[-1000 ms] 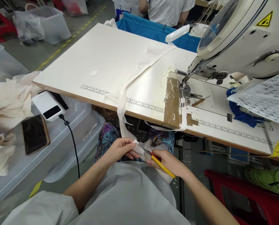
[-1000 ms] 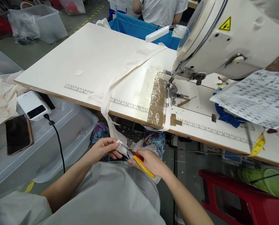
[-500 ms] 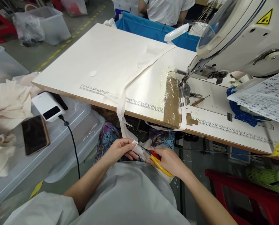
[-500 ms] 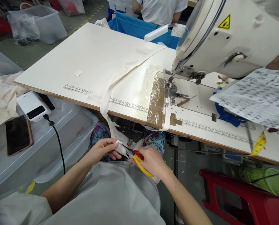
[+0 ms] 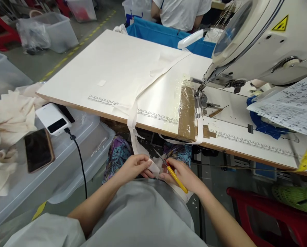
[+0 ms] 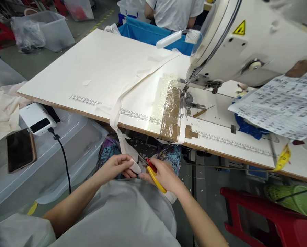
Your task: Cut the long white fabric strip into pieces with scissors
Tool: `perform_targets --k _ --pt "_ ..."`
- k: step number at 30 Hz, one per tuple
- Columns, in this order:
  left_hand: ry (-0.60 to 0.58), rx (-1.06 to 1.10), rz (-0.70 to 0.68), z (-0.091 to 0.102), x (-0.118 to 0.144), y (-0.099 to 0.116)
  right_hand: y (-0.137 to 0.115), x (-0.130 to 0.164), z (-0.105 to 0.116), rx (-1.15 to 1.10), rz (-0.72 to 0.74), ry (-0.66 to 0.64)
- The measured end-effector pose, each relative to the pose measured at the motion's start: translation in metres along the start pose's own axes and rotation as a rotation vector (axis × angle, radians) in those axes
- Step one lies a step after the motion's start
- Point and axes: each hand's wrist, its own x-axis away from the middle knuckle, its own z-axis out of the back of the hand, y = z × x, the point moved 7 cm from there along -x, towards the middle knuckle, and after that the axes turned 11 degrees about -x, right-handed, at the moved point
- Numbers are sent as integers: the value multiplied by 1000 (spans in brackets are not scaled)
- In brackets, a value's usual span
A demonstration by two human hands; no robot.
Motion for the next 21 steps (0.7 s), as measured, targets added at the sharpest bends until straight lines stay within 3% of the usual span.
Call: perform_targets --k 3,4,6,8,10,11,13,17,21 --pt "-126 -98 -22 -20 -4 16 -4 -2 -4 -238 74 69" --pt "-150 -209 -58 -21 -6 29 -4 -1 -2 -245 92 130" --pt "-81 -560 -185 -8 -13 69 -2 5 2 -209 135 248" --pt "174 -967 -353 22 -26 127 0 17 5 -176 166 322" --pt "468 -1201 -435 57 -44 184 3 34 7 -170 158 372" --pt "621 -1282 -439 75 -56 208 5 43 7 -176 143 387" --pt "770 -1337 -352 103 -84 239 11 61 10 -207 95 432" --pt "765 -1227 -256 128 -126 258 43 103 29 -322 -41 601" --pt "666 -1036 -316 126 -107 241 97 168 63 -395 -191 876"
